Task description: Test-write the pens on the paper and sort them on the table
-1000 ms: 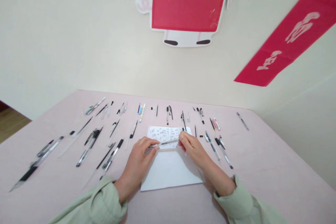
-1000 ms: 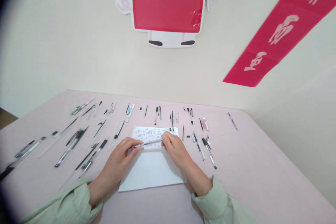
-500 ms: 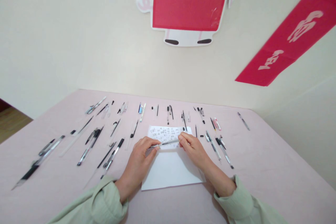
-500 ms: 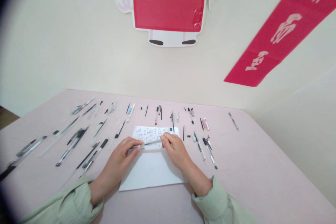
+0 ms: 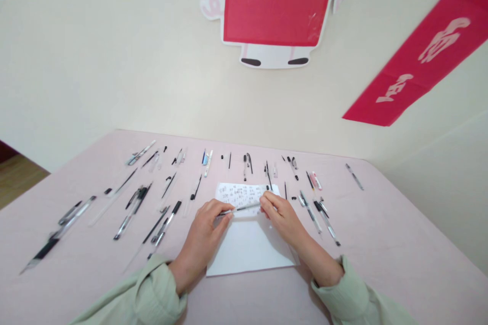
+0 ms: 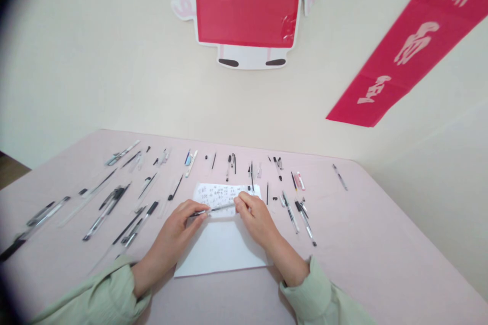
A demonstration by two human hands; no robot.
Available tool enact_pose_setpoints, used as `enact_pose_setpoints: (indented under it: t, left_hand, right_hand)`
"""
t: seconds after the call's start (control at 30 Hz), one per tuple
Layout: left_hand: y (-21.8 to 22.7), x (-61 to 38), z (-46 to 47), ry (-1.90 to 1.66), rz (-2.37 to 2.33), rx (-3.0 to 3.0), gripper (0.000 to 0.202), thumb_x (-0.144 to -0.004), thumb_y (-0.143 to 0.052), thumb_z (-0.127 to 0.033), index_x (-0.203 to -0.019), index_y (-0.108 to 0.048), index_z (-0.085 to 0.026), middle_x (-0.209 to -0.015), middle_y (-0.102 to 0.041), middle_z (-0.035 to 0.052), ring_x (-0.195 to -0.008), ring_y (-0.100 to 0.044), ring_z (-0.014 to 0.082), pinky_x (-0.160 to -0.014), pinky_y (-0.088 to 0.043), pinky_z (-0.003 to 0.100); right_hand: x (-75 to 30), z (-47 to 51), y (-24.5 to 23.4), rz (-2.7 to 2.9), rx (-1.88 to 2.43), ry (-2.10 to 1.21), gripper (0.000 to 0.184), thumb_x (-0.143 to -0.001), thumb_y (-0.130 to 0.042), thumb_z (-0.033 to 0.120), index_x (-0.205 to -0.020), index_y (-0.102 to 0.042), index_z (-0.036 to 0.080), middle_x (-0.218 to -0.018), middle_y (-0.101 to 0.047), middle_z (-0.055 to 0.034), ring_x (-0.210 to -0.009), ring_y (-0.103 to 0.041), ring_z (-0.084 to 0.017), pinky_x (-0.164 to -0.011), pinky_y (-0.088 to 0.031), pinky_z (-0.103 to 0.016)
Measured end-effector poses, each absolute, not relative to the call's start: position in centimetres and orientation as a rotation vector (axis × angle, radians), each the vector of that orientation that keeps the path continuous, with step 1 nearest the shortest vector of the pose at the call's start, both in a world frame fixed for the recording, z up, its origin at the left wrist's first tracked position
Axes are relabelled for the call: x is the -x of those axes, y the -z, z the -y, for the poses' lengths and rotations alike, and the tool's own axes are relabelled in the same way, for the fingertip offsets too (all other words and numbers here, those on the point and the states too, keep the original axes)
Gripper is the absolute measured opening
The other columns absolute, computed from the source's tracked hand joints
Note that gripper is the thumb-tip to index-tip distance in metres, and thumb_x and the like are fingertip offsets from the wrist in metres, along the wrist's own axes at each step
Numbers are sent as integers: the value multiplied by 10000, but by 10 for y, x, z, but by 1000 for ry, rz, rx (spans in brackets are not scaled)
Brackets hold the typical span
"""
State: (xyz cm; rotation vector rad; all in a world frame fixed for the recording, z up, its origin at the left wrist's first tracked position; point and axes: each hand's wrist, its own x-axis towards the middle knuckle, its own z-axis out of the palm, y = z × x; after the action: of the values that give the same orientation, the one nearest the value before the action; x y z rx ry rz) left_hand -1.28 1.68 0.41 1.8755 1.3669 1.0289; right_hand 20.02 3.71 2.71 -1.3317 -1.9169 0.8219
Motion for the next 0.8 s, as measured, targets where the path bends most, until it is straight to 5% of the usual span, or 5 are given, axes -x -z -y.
enact_pose_setpoints:
  t: [0.8]
  left_hand:
    - [-5, 12, -14, -966, -1346, -1993, 178, -887, -526, -275, -989, -669, -245, -909, -653, 41, -912, -589, 222, -845, -447, 387]
  right_hand:
    - [-201, -36, -19, 1635, 1334, -815, 349, -963, -400, 409, -687, -468, 207, -628, -488, 23, -626, -493, -134, -613, -357, -248]
